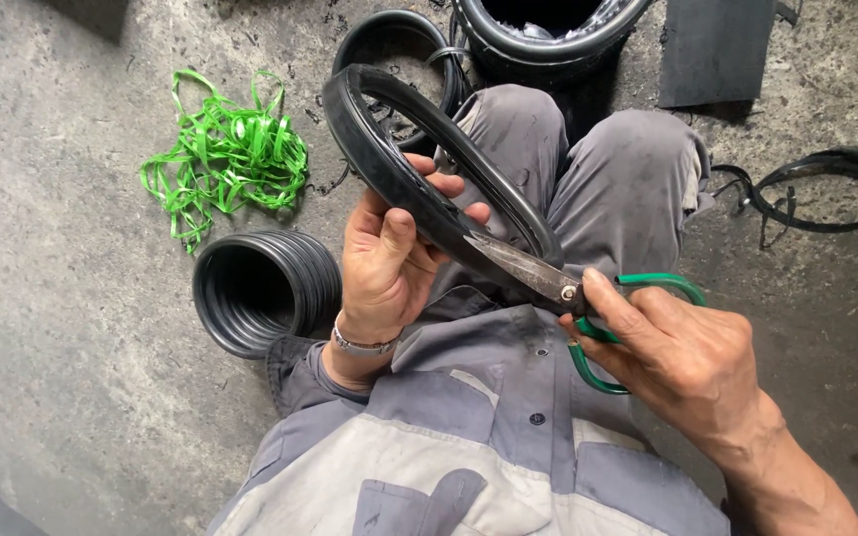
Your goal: The person sits on the workshop floor holding a black rubber ring across their lap and cuts along its edge with green-handled shears, rotating the ring to continue the cut around the circumference. They reposition the ring in their hands and set it down at the end.
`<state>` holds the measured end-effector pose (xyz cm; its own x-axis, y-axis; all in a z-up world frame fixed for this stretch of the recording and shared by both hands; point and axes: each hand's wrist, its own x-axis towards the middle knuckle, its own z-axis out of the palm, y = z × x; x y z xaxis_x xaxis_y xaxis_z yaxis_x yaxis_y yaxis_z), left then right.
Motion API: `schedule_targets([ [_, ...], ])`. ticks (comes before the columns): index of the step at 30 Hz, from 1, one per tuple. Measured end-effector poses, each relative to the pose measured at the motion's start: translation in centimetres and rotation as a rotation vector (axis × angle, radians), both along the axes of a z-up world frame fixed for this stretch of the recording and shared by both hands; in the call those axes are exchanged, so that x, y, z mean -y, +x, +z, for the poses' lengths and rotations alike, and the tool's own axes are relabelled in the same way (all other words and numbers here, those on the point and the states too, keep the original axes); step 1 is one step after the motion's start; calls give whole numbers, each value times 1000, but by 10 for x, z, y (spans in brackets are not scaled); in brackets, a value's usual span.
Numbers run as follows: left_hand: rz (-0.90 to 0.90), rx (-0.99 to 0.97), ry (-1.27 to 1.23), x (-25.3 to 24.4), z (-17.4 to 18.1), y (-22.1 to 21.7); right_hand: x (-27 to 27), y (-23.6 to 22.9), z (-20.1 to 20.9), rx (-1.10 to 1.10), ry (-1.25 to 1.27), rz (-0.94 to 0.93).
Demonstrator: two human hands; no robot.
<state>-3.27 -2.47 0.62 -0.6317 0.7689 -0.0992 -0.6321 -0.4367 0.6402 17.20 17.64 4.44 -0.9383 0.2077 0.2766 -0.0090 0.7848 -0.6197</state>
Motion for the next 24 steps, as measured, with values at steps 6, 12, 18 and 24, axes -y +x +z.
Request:
schedule_targets([
  [6, -18, 2, 5, -5, -3, 9, 1, 0, 6, 29, 3, -19],
  [12, -51, -21, -18, -9, -6, 15, 1, 5, 7, 92, -6, -27],
  [18, -62, -12, -11, -10, -16, 21, 2, 7, 9, 123, -3, -32],
  [24, -78, 19, 1, -15, -20, 33, 4, 6, 12, 155, 21, -46],
])
